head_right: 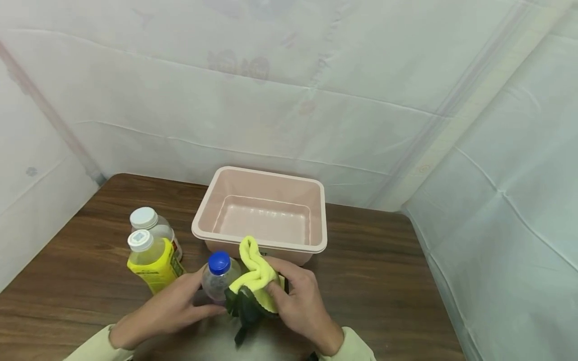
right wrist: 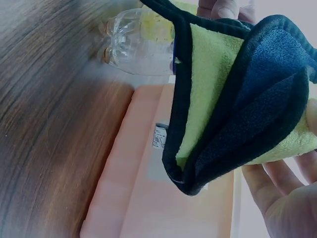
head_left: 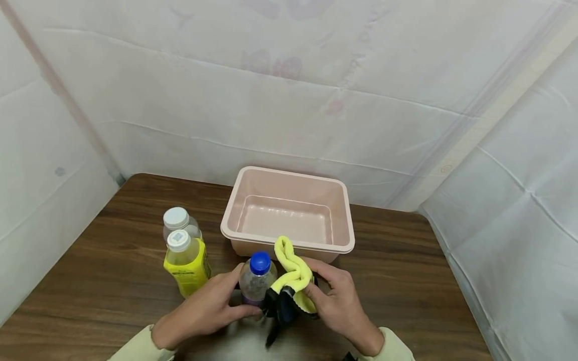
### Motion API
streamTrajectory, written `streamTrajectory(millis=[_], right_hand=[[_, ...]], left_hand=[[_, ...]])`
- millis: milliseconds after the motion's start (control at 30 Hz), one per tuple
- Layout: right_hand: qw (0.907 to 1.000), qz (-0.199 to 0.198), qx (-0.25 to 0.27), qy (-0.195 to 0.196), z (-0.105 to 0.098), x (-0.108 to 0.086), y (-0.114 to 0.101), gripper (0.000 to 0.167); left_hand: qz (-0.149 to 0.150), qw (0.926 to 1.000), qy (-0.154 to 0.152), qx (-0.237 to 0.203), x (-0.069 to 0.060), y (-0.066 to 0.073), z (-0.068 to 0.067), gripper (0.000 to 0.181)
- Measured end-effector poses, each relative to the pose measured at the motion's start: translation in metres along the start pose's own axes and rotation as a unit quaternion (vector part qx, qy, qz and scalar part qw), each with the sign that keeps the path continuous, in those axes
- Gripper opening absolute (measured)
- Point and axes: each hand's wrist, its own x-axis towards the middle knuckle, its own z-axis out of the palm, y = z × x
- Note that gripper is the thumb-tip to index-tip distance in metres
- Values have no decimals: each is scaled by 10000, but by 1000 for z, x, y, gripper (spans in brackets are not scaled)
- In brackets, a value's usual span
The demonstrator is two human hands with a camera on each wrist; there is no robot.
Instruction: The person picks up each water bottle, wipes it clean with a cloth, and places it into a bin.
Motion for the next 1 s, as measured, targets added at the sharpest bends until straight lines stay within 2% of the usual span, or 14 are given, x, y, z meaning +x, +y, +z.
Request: streamTrajectory(millis=[233, 600, 800, 1000], right_hand=[[9999, 13, 102, 50, -1, 3, 0, 41], [9991, -334, 268, 21, 1, 6, 1, 40], [9997, -149, 173, 51, 3, 3, 3, 40], [9998, 6, 169, 66, 3, 2, 3, 41]], left_hand=[[5, 10000, -38, 72, 6, 0, 0, 56], [89, 9997, -137, 182, 10, 3, -2, 51], [48, 9993, -343, 152, 10, 1, -1, 53], [56, 9994, -322, 99, 9, 0, 2, 60]])
